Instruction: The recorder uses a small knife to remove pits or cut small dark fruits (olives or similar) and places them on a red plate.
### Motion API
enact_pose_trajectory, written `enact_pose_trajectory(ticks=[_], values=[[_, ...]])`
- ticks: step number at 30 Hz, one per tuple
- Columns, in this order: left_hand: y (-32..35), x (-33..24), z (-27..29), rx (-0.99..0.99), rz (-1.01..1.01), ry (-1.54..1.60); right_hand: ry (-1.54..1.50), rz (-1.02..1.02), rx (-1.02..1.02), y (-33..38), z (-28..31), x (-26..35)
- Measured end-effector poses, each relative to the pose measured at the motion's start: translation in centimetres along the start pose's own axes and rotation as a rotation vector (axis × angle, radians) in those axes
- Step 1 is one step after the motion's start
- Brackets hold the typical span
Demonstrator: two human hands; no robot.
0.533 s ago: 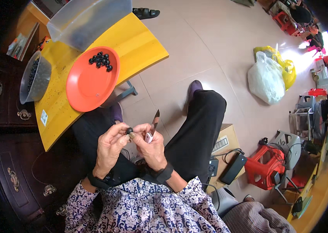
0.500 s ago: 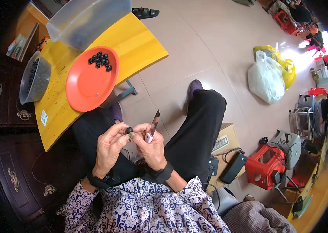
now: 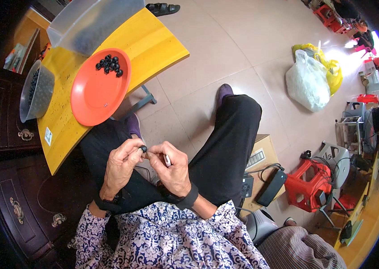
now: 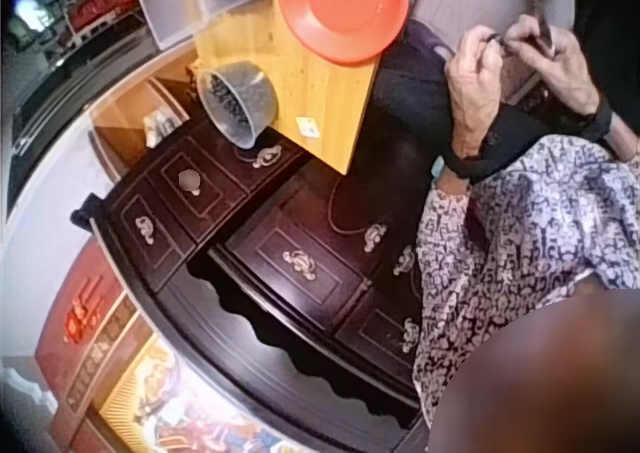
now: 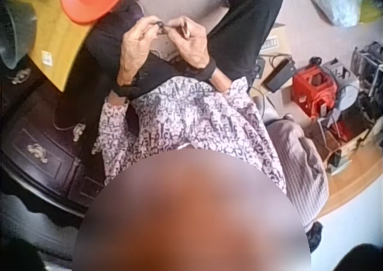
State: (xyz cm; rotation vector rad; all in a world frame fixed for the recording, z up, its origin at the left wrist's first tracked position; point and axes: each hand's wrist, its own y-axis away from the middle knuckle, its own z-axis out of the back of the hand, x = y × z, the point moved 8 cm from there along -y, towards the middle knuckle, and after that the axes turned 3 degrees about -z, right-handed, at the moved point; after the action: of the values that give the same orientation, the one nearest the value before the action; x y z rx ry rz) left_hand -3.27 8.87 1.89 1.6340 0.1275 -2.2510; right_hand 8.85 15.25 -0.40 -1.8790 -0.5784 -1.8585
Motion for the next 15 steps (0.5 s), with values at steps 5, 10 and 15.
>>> enact_pose_trajectory(ticks=[5,10,15], values=[[0.2,1.4,-0.1,0.027,0.016,0.117,-0.483,-0.330,0.082,0.4,-1.0,-2.2],[0.3,1.3,-0.3,0.035,0.006,0.140,-0.470,-0.403,0.094,0.4,-0.9,-2.0],[0.8,1.2,-0.4,-0.077,-0.071,0.051,-0.468,-0.370,0.037,0.3,-0.8,-2.5]])
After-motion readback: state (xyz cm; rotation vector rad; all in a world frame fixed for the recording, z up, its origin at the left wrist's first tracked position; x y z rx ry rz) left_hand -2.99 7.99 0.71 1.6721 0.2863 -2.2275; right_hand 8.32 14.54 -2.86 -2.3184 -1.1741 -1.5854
